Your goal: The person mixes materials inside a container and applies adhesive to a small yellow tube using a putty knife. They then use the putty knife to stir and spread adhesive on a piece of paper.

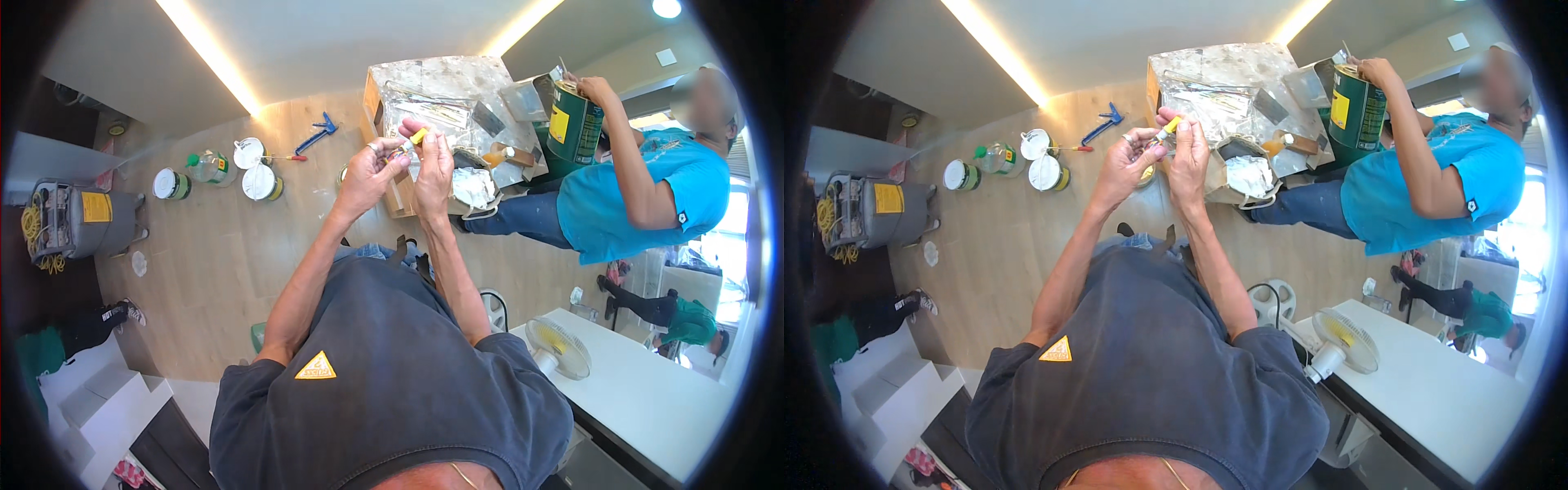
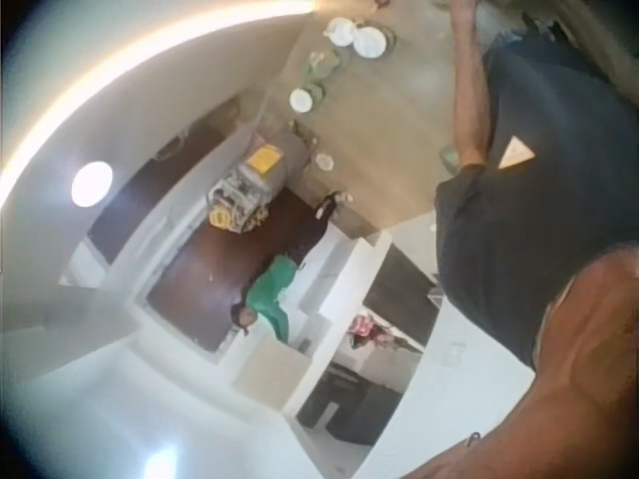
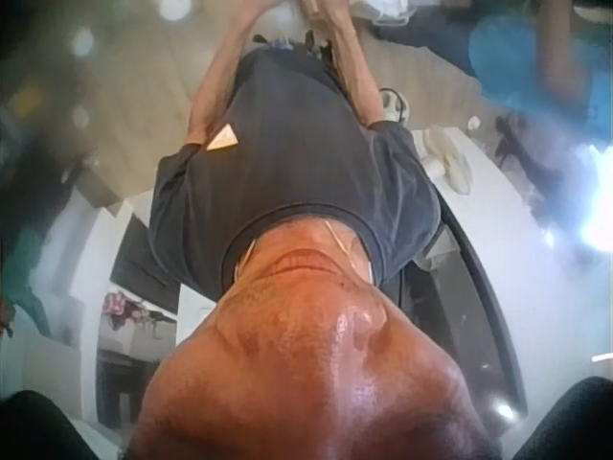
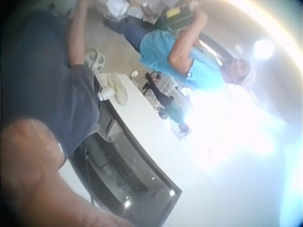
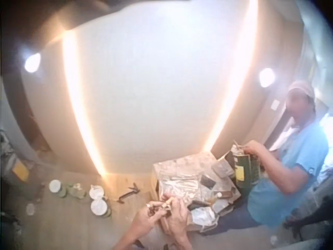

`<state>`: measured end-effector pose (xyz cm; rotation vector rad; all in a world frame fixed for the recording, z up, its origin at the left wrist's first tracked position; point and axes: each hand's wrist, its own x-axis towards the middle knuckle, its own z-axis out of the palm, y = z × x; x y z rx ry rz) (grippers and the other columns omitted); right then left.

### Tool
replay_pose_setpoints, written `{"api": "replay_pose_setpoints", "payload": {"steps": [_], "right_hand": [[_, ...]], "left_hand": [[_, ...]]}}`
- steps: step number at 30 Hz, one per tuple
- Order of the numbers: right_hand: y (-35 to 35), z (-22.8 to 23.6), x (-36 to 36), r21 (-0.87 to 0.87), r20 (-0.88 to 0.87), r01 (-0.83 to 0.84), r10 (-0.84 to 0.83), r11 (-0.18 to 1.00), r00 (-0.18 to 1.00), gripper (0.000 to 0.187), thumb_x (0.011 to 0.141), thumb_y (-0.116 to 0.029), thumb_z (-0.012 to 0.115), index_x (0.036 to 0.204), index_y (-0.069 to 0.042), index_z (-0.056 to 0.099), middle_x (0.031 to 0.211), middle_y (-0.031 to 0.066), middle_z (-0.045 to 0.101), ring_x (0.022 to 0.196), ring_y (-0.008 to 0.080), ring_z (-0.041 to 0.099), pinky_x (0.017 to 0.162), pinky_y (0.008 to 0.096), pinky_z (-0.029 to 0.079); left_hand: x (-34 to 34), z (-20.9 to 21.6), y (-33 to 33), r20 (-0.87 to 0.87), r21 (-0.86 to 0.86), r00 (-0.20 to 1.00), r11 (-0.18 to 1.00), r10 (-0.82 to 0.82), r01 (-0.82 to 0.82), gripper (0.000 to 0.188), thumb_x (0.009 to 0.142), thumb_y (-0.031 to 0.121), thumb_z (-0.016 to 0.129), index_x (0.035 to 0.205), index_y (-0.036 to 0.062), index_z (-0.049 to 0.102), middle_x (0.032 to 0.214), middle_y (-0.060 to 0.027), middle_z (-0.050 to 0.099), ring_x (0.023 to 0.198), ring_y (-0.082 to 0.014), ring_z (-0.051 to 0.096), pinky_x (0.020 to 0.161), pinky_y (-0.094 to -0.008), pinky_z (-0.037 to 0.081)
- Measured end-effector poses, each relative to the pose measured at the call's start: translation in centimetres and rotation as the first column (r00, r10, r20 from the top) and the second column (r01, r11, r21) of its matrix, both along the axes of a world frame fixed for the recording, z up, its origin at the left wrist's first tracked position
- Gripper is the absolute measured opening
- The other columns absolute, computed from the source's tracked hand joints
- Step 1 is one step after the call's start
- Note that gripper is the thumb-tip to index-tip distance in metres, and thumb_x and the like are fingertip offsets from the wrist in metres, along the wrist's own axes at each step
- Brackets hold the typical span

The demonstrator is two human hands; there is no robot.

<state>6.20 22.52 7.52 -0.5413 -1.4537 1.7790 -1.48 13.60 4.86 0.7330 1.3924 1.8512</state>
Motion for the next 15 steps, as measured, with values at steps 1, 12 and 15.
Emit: {"api": "replay_pose_setpoints", "payload": {"steps": [1,12,15], "right_hand": [[-0.2,-0.2,-0.2,-0.044,-0.013,0.006,-0.007,0.999,1.0,0.038,0.107,-0.025,0.035,0.119,0.002,0.058,0.118,0.0132,0.063,0.109,0.0182,0.059,0.096,0.0336,0.047],[0.5,-0.3,0.4,0.038,0.058,0.006,-0.009,0.999,0.998,0.021,0.099,-0.016,0.06,0.111,0.001,0.062,0.098,0.0058,0.065,0.088,0.01,0.061,0.079,0.0256,0.053],[0.2,-0.3,0.2,0.054,0.066,0.03,-0.034,0.998,0.997,0.02,0.099,-0.015,0.06,0.111,0.001,0.062,0.097,0.0055,0.065,0.086,0.0097,0.061,0.079,0.0254,0.053]], "left_hand": [[-0.5,0.1,-0.2,-0.008,-0.011,1.0,1.0,-0.003,0.003,0.024,0.093,0.007,0.066,0.115,-0.0025,0.061,0.104,-0.0075,0.067,0.093,-0.0099,0.063,0.081,-0.0249,0.051],[-3.1,1.1,-1.2,-0.054,-0.05,0.994,0.994,-0.1,0.097,0.016,0.095,0.014,0.066,0.1,-0.0012,0.069,0.083,-0.0026,0.068,0.077,-0.0078,0.063,0.071,-0.0229,0.051],[-3.2,1.0,-1.2,-0.101,-0.076,0.992,0.995,-0.079,0.072,0.018,0.095,0.016,0.065,0.101,-0.0011,0.069,0.083,-0.0034,0.069,0.077,-0.0079,0.064,0.07,-0.023,0.051]]}}
